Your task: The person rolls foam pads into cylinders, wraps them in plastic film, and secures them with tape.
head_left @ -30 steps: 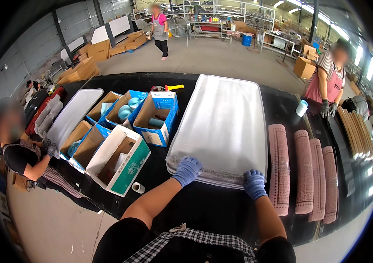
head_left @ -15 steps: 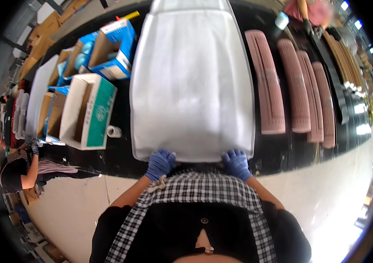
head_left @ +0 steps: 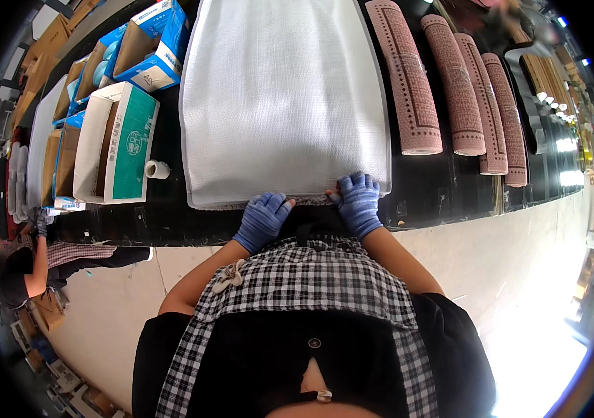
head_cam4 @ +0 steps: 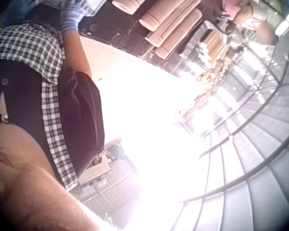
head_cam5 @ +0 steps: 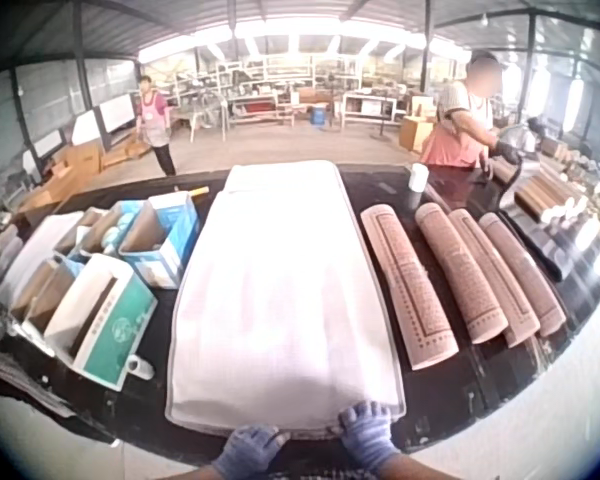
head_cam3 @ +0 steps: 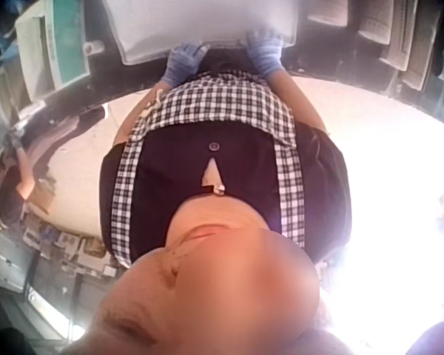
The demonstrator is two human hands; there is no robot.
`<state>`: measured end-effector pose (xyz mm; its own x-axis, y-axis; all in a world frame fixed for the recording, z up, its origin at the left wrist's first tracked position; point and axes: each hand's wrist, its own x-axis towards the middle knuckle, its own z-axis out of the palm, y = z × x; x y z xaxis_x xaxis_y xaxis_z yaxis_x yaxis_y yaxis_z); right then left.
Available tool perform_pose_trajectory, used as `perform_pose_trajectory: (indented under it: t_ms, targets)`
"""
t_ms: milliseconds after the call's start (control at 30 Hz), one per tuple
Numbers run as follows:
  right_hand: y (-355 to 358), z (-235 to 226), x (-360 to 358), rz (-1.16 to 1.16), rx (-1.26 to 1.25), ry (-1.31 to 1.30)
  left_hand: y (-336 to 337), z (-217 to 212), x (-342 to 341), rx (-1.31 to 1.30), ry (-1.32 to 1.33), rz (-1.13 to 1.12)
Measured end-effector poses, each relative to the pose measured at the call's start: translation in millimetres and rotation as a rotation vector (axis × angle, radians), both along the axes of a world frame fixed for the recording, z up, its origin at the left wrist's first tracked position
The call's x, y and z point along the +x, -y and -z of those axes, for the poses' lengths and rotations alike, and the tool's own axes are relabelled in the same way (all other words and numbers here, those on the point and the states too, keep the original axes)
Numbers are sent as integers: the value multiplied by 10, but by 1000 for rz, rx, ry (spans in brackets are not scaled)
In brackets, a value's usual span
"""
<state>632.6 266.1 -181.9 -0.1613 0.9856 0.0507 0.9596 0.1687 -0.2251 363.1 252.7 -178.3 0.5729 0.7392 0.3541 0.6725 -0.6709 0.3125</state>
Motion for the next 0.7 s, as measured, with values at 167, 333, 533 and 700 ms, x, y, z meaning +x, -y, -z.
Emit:
perform_pose_trajectory:
  t_ms: [167, 333, 533, 700]
  targets:
    - [137, 57, -80, -175, 431, -31, -8, 10, 30, 32, -2, -98]
    - [230, 173, -301, -298, 334, -157, -8, 43, 49, -51, 131, -173]
    - [14, 59, -279, -232, 200, -118, -47, 80, 50, 8, 177, -200]
    - [-189, 12, -217, -210, 45, 1, -183, 202, -170, -58, -214, -322]
